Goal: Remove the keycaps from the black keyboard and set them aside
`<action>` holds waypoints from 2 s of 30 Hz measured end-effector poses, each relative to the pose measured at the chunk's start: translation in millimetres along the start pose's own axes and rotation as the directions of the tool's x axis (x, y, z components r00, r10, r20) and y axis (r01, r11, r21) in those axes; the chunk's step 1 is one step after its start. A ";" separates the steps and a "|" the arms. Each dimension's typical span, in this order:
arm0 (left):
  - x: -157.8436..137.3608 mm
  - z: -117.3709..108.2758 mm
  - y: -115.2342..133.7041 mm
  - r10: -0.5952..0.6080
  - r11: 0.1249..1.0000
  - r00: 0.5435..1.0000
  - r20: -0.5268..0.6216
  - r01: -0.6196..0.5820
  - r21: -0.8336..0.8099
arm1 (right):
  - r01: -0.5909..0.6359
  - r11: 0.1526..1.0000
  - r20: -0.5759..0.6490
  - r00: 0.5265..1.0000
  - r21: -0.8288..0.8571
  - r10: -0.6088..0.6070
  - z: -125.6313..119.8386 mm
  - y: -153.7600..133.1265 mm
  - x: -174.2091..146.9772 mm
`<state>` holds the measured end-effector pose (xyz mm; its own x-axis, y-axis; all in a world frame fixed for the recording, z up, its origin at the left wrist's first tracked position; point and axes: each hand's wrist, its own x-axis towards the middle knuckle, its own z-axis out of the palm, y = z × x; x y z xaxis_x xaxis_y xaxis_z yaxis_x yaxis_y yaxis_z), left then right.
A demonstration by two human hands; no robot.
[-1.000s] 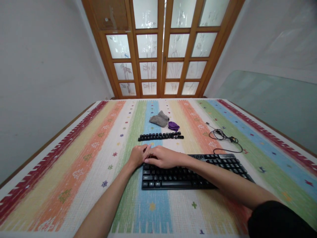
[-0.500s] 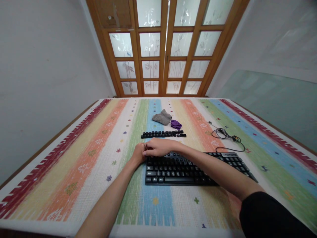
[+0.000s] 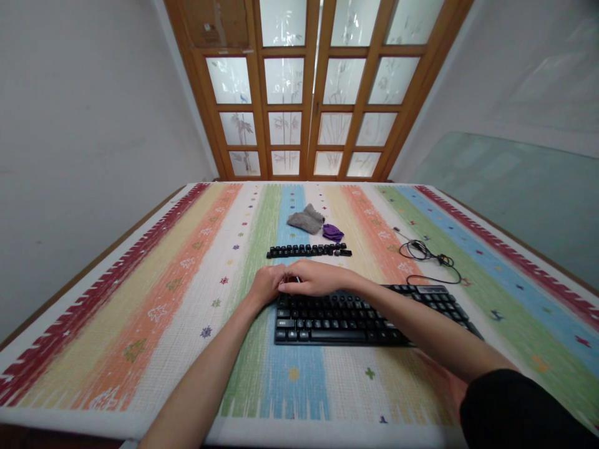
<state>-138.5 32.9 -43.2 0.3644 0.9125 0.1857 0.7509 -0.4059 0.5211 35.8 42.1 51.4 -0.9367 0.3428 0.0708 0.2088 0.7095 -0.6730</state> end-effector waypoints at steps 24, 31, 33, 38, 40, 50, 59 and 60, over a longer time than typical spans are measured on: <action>1.5 7.3 4.2 -0.061 0.997 0.988 -0.140 0.066 0.033 | -0.220 0.839 -0.364 0.825 0.498 0.432 58.9 -6.9 -27.3; 1.4 8.0 3.9 -0.062 0.997 0.988 -0.141 0.068 0.038 | -0.209 0.796 -0.360 0.806 0.569 0.469 63.1 -4.1 -29.3; 1.6 8.2 3.5 -0.061 0.997 0.988 -0.140 0.066 0.033 | -0.204 0.805 -0.371 0.806 0.556 0.461 64.8 -4.9 -29.8; 2.6 7.2 2.4 -0.060 0.998 0.990 -0.129 0.062 0.012 | -0.237 0.897 -0.420 0.819 0.372 0.391 66.5 -14.4 -22.7; 2.5 6.3 2.3 -0.057 0.998 0.991 -0.124 0.058 0.004 | -0.257 0.925 -0.440 0.822 0.279 0.361 64.3 -18.4 -18.2; 0.1 4.2 0.3 -0.034 0.999 0.992 -0.122 0.030 -0.032 | -0.224 0.974 -0.595 0.781 0.020 0.192 36.4 -22.0 -23.5; -10.7 -52.1 3.4 0.017 0.989 0.999 -0.031 -0.021 -0.148 | -0.258 0.838 -0.611 0.784 -0.481 -0.110 27.8 -20.5 -42.6; -15.4 -59.9 6.2 0.021 0.986 1.000 0.005 -0.020 -0.166 | -0.244 0.829 -0.572 0.813 -0.504 -0.108 28.8 -18.8 -44.3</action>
<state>-172.4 19.3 7.1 0.3829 0.9036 0.1921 0.6417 -0.4098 0.6483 65.3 -4.2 39.7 -0.6238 0.5541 0.5512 0.5429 0.8146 -0.2044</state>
